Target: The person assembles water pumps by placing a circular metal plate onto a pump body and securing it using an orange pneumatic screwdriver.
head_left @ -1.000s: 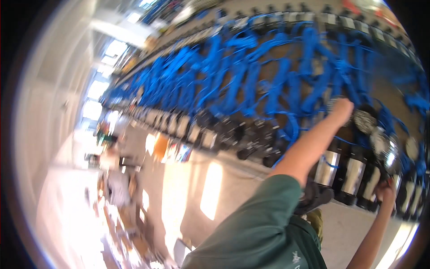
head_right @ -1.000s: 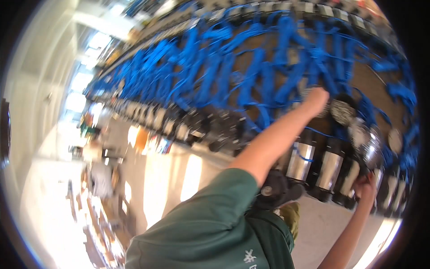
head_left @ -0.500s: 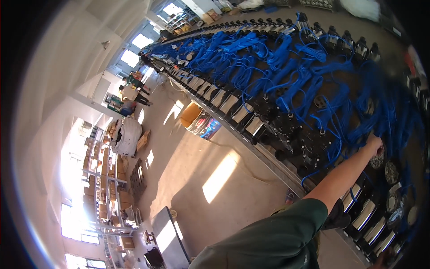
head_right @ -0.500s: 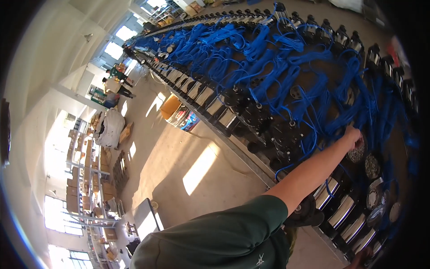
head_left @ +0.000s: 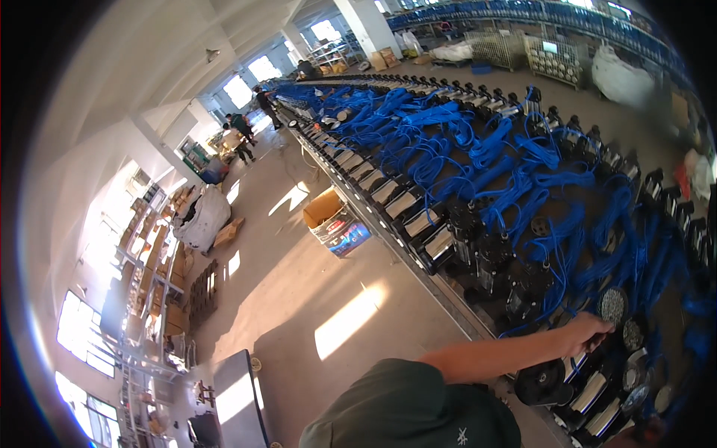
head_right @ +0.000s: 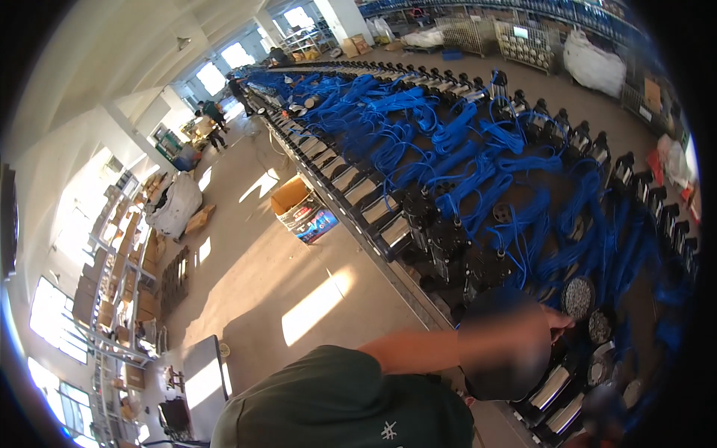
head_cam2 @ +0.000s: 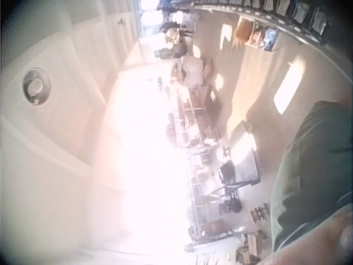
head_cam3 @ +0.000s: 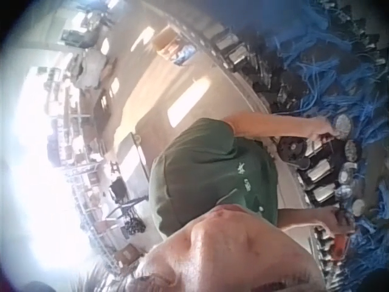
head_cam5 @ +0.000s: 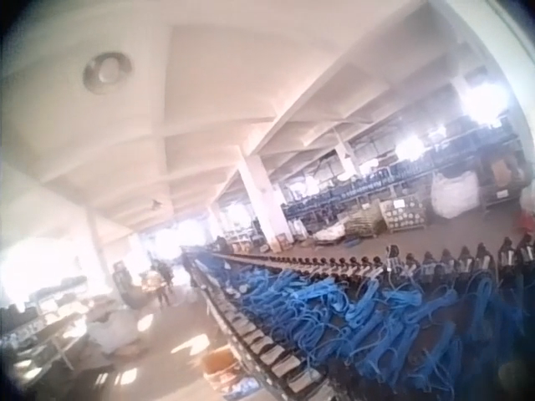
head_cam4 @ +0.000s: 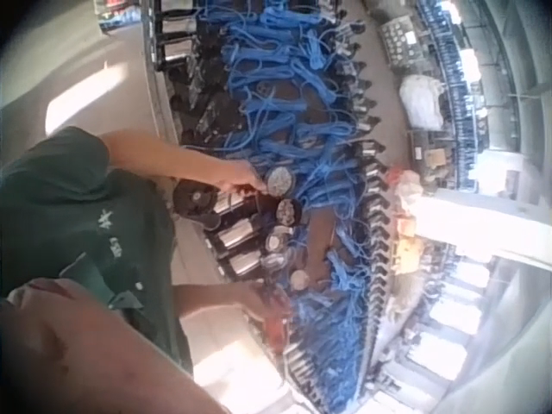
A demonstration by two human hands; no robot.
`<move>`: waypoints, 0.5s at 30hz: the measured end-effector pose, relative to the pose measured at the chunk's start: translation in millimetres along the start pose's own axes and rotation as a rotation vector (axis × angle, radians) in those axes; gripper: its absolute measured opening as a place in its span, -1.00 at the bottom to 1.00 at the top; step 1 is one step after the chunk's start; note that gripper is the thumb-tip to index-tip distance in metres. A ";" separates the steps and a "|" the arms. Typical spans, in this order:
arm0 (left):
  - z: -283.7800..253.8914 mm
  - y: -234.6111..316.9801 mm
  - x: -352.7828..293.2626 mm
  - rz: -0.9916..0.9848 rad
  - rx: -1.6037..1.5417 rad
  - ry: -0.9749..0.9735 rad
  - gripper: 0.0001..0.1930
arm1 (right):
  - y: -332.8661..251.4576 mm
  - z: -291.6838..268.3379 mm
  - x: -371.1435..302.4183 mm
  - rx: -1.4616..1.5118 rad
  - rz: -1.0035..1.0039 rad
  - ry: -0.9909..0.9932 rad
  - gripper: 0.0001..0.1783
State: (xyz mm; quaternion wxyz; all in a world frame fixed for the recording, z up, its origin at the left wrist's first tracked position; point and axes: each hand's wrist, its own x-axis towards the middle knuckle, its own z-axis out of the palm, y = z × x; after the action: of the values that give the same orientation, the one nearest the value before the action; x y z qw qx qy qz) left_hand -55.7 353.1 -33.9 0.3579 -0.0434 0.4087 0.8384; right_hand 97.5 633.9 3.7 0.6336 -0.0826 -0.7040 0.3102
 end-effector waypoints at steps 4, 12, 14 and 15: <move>12.4 26.2 -94.3 0.141 0.054 -0.034 -0.82 | -76.3 50.3 -4.9 0.592 0.292 0.151 -0.68; -4.0 -9.7 -129.5 0.133 -0.236 0.095 -0.88 | -190.5 79.5 -10.1 1.021 0.609 -0.189 -0.80; 0.0 -18.0 -133.0 0.156 -0.251 -0.033 -0.85 | -195.7 81.9 -14.2 1.143 0.652 -0.237 -0.84; 2.0 -20.7 -133.7 0.167 -0.258 -0.095 -0.84 | -192.0 83.0 -16.9 1.209 0.704 -0.240 -0.84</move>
State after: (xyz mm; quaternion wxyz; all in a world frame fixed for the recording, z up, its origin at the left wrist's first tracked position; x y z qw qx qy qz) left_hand 56.8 287.5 2.7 0.2972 -0.0152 0.2824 0.9120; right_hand 75.5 445.3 93.1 0.3487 0.0955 -0.4049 0.8398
